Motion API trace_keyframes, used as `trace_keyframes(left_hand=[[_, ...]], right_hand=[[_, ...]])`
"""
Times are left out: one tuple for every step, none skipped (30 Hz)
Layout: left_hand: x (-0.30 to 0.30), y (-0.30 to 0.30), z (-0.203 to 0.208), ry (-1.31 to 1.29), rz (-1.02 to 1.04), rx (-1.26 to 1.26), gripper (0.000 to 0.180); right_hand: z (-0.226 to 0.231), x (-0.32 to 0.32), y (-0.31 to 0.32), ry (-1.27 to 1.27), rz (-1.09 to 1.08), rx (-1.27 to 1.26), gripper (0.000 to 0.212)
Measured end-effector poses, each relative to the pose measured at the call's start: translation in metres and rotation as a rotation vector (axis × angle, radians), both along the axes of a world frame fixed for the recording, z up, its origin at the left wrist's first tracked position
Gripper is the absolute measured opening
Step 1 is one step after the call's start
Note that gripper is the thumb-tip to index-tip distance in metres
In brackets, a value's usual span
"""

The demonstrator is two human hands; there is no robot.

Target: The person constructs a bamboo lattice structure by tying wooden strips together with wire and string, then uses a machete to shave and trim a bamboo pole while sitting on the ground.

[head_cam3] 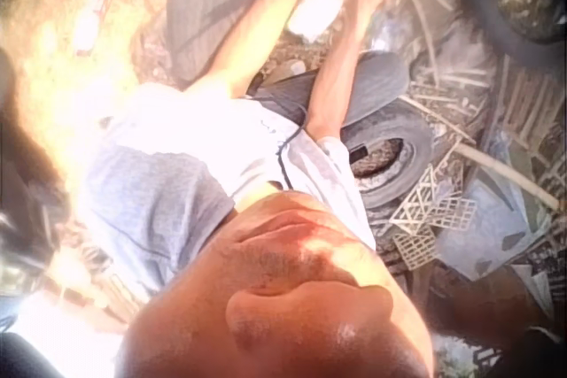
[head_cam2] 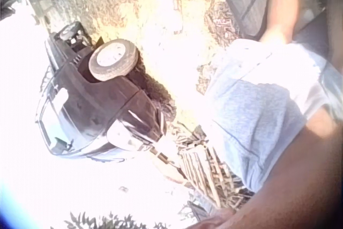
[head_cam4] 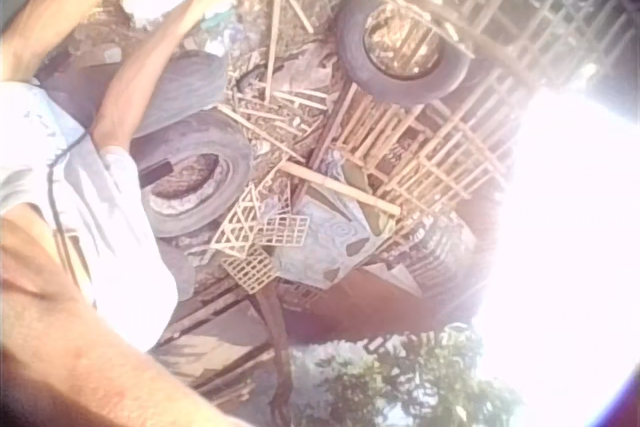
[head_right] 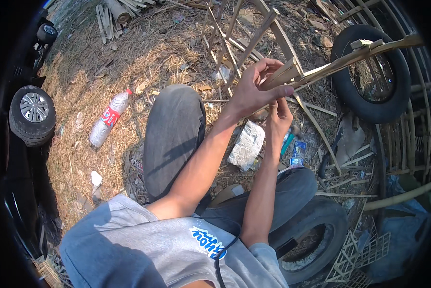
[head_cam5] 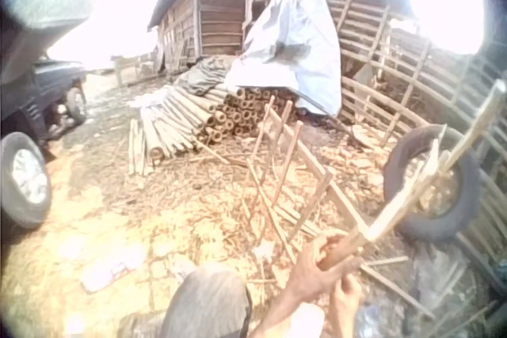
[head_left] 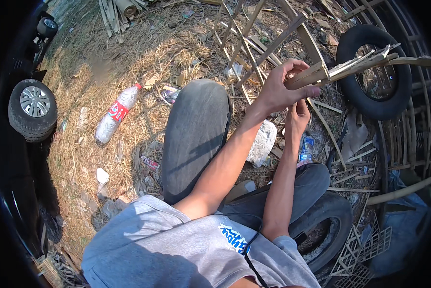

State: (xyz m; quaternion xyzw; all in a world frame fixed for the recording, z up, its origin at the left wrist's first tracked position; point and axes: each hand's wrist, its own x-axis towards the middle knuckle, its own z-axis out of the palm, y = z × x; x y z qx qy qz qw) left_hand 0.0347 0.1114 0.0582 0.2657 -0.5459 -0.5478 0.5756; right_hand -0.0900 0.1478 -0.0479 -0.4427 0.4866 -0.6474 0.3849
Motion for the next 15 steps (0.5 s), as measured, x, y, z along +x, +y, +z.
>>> trace_keyframes(left_hand=[[0.003, 0.000, 0.001, -0.033, 0.019, -0.013, 0.068], [0.004, -0.001, 0.003, -0.067, 0.032, -0.026, 0.067], [0.007, -0.003, -0.002, -0.062, 0.040, -0.023, 0.067], [0.009, -0.006, -0.006, -0.050, 0.056, -0.062, 0.067], [0.010, -0.009, -0.009, -0.040, 0.069, -0.102, 0.067], [0.010, -0.010, -0.009, -0.031, 0.057, -0.102, 0.067], [0.012, -0.010, -0.010, -0.036, 0.022, -0.089, 0.068], [0.015, -0.011, -0.011, -0.042, -0.015, -0.077, 0.069], [0.014, -0.011, -0.008, -0.013, -0.070, -0.061, 0.073], [0.012, -0.008, -0.005, -0.005, -0.090, -0.060, 0.073], [0.009, -0.004, -0.003, -0.061, -0.101, 0.036, 0.073], [0.005, -0.003, -0.003, -0.068, -0.086, 0.076, 0.073], [0.000, -0.002, -0.004, -0.072, -0.071, 0.119, 0.074], [-0.001, -0.003, -0.005, -0.070, -0.081, 0.114, 0.074], [0.000, -0.005, -0.005, -0.057, -0.047, 0.013, 0.068]], right_hand=[[-0.002, -0.003, 0.003, -0.039, 0.021, -0.011, 0.041], [-0.003, -0.007, 0.003, -0.024, 0.031, -0.015, 0.041], [0.001, -0.004, 0.007, -0.022, 0.030, -0.029, 0.041], [0.005, -0.001, 0.009, -0.022, 0.024, -0.043, 0.041], [0.009, 0.001, 0.010, -0.052, 0.051, -0.056, 0.041], [0.011, -0.001, 0.012, -0.044, 0.039, -0.055, 0.041], [0.013, -0.004, 0.015, -0.004, 0.025, -0.047, 0.041], [0.015, -0.005, 0.018, 0.035, 0.011, -0.038, 0.040], [0.016, -0.008, 0.020, 0.044, 0.005, -0.012, 0.043], [0.016, -0.007, 0.020, 0.001, 0.014, -0.017, 0.045], [0.016, -0.006, 0.018, -0.015, 0.037, -0.012, 0.045], [0.021, -0.002, 0.013, -0.034, 0.067, -0.014, 0.046], [0.012, -0.008, 0.011, 0.003, 0.040, 0.027, 0.045], [0.009, -0.008, 0.007, -0.008, 0.026, 0.021, 0.044], [0.007, -0.006, 0.007, 0.006, 0.034, 0.051, 0.043]])
